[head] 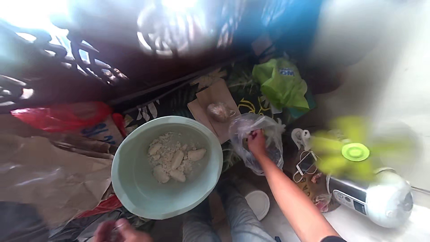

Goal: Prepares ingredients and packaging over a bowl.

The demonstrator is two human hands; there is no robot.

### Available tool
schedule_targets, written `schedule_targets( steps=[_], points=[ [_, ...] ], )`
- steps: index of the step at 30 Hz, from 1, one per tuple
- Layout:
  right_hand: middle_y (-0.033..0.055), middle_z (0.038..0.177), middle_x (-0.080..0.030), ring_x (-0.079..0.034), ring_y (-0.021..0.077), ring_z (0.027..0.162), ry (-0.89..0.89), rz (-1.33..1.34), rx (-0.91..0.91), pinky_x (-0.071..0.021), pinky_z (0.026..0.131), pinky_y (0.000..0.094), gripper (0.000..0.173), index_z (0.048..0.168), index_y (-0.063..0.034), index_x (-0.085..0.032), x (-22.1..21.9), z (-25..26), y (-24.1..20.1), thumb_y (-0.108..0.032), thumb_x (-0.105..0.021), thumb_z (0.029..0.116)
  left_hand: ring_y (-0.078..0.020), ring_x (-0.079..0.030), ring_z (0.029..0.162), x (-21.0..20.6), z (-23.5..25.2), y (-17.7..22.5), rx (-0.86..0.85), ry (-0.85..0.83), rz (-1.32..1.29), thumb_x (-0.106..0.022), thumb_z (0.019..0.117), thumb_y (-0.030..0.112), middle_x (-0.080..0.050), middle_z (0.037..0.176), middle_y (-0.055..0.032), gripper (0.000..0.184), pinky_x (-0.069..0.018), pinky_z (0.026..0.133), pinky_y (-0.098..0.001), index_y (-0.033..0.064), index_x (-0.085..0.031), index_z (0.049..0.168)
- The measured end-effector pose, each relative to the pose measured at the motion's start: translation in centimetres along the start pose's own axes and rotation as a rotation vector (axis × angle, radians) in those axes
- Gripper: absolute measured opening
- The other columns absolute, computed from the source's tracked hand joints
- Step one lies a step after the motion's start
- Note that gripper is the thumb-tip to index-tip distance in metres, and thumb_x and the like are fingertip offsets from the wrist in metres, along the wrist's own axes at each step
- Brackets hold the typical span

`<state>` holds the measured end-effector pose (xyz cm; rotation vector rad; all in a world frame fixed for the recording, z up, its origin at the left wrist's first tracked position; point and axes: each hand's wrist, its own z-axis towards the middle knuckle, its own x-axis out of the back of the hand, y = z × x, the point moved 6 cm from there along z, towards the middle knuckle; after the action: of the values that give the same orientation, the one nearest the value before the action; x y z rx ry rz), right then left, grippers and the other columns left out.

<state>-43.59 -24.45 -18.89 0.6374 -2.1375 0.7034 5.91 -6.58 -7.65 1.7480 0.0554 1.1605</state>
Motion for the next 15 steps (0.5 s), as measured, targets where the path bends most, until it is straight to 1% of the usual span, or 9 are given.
schedule_targets(
  steps=[3,5,6,8,9,10,12,14,15],
  points=[
    [0.0129,0.103,-0.074,-0.074,0.0271,0.089,0.043,0.056,0.117,-0.0617,0.082,0.0503,0.022,0.118,-0.0009,-0.062,2.7,-2.2,1.5,-0.014,-0.054,0.1025,-0.0166,-0.058,0.123,-5.4,-5.7,4.5,0.01,-0.112,-0.171,-0.055,0.1041,0.013,-0.056,0.134,-0.0239,0.045,-0.0505,0.101,-0.0293,-0.0157,-0.042,0.136],
    [0.0138,0.112,-0.073,-0.072,0.027,0.099,0.037,0.034,0.14,-0.0599,0.088,0.0485,0.026,0.124,-0.0023,-0.062,3.5,-2.5,2.5,-0.013,-0.059,0.1002,-0.0181,-0.058,0.123,-9.2,-8.9,7.7,0.065,-0.236,-0.294,-0.055,0.1033,0.015,-0.058,0.134,-0.0213,0.043,-0.0513,0.101,-0.0326,-0.0133,-0.046,0.134],
    [0.0183,0.124,-0.068,-0.069,0.0308,0.111,0.006,0.022,0.112,-0.0572,0.097,0.0493,0.04,0.134,-0.0016,-0.057,3.4,-1.9,3.1,-0.014,-0.065,0.0971,-0.0189,-0.06,0.121,-10.7,-10.2,9.4,0.092,-0.297,-0.346,-0.054,0.1031,0.016,-0.06,0.131,-0.0202,0.041,-0.0526,0.1,-0.0338,-0.012,-0.049,0.132],
    [0.0287,0.148,-0.047,-0.053,0.0417,0.133,-0.063,-0.018,0.038,-0.0467,0.11,0.0534,0.076,0.152,-0.0005,-0.041,2.4,0.4,3.9,-0.022,-0.077,0.0889,-0.0192,-0.063,0.116,-12.7,-12.2,12.5,0.099,-0.404,-0.439,-0.05,0.1045,0.017,-0.063,0.125,-0.0159,0.034,-0.0564,0.094,-0.0341,-0.0075,-0.057,0.127],
    [0.0305,0.152,-0.042,-0.049,0.0433,0.138,-0.092,-0.056,0.017,-0.0443,0.113,0.054,0.084,0.155,0.0002,-0.035,1.6,1.7,4.0,-0.027,-0.079,0.0883,-0.0191,-0.065,0.112,-13.3,-13.0,13.6,0.085,-0.454,-0.485,-0.047,0.1063,0.018,-0.065,0.123,-0.0133,0.031,-0.058,0.091,-0.0339,-0.0044,-0.061,0.123],
    [0.0321,0.151,-0.044,-0.049,0.0437,0.138,-0.123,-0.096,0.024,-0.0438,0.113,0.0549,0.083,0.154,0.0034,-0.035,0.7,2.8,4.0,-0.031,-0.077,0.0906,-0.0193,-0.066,0.109,-13.8,-13.9,14.5,0.066,-0.507,-0.526,-0.042,0.1085,0.02,-0.067,0.12,-0.011,0.033,-0.0591,0.089,-0.0341,-0.0014,-0.066,0.119],
    [0.0308,0.139,-0.057,-0.056,0.0425,0.131,-0.157,-0.197,0.085,-0.046,0.11,0.0561,0.065,0.142,0.008,-0.05,-0.6,3.9,2.8,-0.03,-0.072,0.0946,-0.0184,-0.07,0.098,-14.4,-15.4,15.0,0.035,-0.622,-0.589,-0.036,0.1117,0.024,-0.072,0.11,-0.0077,0.041,-0.0613,0.084,-0.0337,0.0009,-0.07,0.118],
    [0.03,0.129,-0.063,-0.061,0.0437,0.123,-0.155,-0.272,0.103,-0.0485,0.104,0.0585,0.045,0.13,0.0088,-0.06,-0.5,3.7,1.3,-0.024,-0.065,0.099,-0.0178,-0.074,0.084,-14.5,-16.5,14.5,0.049,-0.716,-0.616,-0.031,0.1136,0.023,-0.076,0.097,-0.0072,0.044,-0.0643,0.08,-0.0345,-0.0032,-0.062,0.131],
    [0.0294,0.126,-0.065,-0.062,0.044,0.12,-0.148,-0.299,0.088,-0.05,0.1,0.0596,0.04,0.128,0.0076,-0.061,-0.2,3.3,0.8,-0.023,-0.061,0.1016,-0.0186,-0.075,0.082,-14.2,-16.9,13.8,0.062,-0.757,-0.62,-0.029,0.1132,0.018,-0.075,0.095,-0.0082,0.042,-0.0652,0.079,-0.0352,-0.0051,-0.055,0.137]
  ],
)
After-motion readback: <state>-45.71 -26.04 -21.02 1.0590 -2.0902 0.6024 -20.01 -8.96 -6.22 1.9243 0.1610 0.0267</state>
